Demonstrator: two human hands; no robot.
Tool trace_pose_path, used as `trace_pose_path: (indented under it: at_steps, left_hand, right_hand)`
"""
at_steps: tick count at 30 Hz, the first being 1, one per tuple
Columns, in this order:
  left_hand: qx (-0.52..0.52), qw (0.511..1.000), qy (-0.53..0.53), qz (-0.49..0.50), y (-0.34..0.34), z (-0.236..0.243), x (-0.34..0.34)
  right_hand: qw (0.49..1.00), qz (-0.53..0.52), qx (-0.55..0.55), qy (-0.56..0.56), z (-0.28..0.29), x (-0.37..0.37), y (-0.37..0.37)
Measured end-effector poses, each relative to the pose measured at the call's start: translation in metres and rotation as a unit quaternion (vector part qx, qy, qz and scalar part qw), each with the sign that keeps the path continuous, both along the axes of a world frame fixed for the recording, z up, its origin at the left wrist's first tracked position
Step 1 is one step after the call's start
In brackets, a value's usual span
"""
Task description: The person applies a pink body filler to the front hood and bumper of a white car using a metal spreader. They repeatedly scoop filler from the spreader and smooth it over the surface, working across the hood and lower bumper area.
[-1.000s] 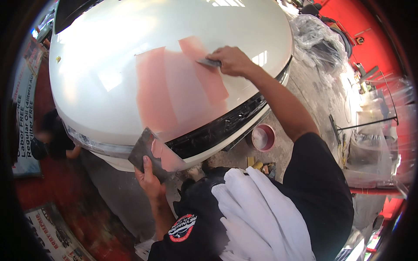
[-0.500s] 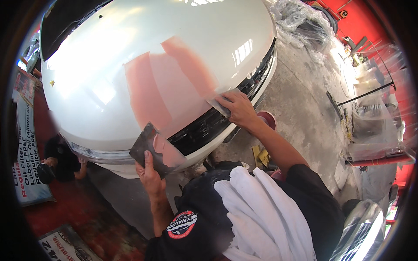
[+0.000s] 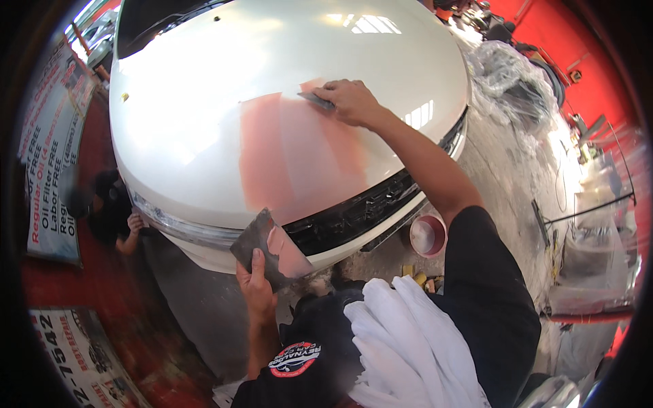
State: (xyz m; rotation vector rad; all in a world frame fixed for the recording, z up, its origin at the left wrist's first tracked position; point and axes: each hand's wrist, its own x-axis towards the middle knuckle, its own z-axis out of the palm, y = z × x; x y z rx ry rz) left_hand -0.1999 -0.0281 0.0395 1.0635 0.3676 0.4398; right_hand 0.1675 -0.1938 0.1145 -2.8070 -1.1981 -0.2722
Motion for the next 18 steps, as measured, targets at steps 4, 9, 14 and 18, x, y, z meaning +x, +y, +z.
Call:
trace_pose_path:
  at_steps: [4, 9, 14, 18]
  left_hand:
    - [-0.034, 0.998, 0.033, 0.048, -0.007, -0.022, -0.022]
    - [-0.035, 0.994, 0.043, 0.089, -0.006, -0.024, -0.027]
    - [-0.016, 0.996, 0.046, 0.077, 0.012, -0.021, -0.017]
    - [-0.024, 0.999, 0.027, 0.029, 0.016, -0.009, -0.001]
  right_hand:
    - [1.000, 0.014, -0.005, 0.022, -0.005, 0.045, 0.018]
    - [0.997, -0.014, -0.056, 0.051, -0.002, 0.051, 0.033]
    - [0.994, -0.007, -0.055, 0.092, 0.007, 0.025, 0.022]
    - [0.999, 0.024, 0.002, 0.041, -0.036, -0.028, -0.035]
